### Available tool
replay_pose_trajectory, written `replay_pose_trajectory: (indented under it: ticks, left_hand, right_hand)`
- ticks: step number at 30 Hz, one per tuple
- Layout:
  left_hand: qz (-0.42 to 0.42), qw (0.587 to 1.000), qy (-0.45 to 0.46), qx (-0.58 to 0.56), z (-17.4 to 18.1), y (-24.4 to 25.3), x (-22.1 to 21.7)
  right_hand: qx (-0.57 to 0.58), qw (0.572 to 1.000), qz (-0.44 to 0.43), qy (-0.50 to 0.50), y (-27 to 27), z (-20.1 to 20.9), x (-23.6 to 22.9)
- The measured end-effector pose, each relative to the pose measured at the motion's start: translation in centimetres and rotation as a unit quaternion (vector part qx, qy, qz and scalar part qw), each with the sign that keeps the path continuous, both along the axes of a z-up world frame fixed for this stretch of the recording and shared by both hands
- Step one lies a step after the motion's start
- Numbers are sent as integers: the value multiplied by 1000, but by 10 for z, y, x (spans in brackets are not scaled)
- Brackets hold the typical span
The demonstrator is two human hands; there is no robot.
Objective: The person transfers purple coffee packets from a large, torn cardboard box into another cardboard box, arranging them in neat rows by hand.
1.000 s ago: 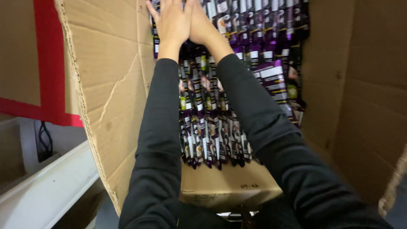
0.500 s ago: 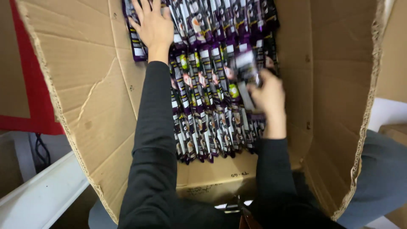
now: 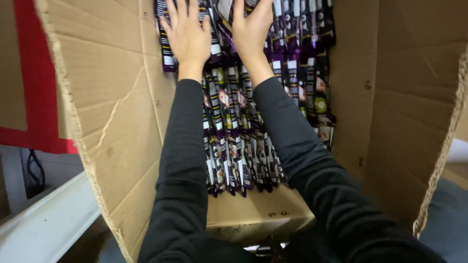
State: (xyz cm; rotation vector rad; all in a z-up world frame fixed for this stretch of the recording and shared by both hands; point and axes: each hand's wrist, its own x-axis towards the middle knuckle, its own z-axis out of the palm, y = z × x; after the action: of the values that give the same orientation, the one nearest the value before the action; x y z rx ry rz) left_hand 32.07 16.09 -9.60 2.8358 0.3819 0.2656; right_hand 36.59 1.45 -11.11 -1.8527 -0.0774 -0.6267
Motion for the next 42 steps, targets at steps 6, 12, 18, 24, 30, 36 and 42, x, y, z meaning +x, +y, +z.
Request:
replay_pose_trajectory:
  ticks: [6, 12, 18, 24, 30, 36, 42]
  left_hand:
    - [8, 1000, -10, -1, 1, -4, -2]
    - [17, 1000, -15, 11, -1, -6, -1]
    - [23, 999, 5, 29, -5, -7, 2]
    - [35, 998, 6, 55, -4, -11, 2]
    - [54, 997, 9, 53, 0, -12, 5]
    - [56, 995, 82, 31, 18, -15, 13]
    - [52, 994, 55, 79, 11, -17, 11]
  right_hand:
    - [-29, 998, 40, -49, 13, -1, -5]
    - [-61, 982, 176, 22, 8, -20, -2]
    - [-215, 929, 273, 127, 6, -21, 17]
    - [-77, 933, 340, 94, 37, -42, 39]
    - [-73, 947, 302, 77, 59, -86, 60]
    - [-92, 941, 293, 142, 55, -44, 57]
    - [-165, 938, 272, 137, 62, -72, 74]
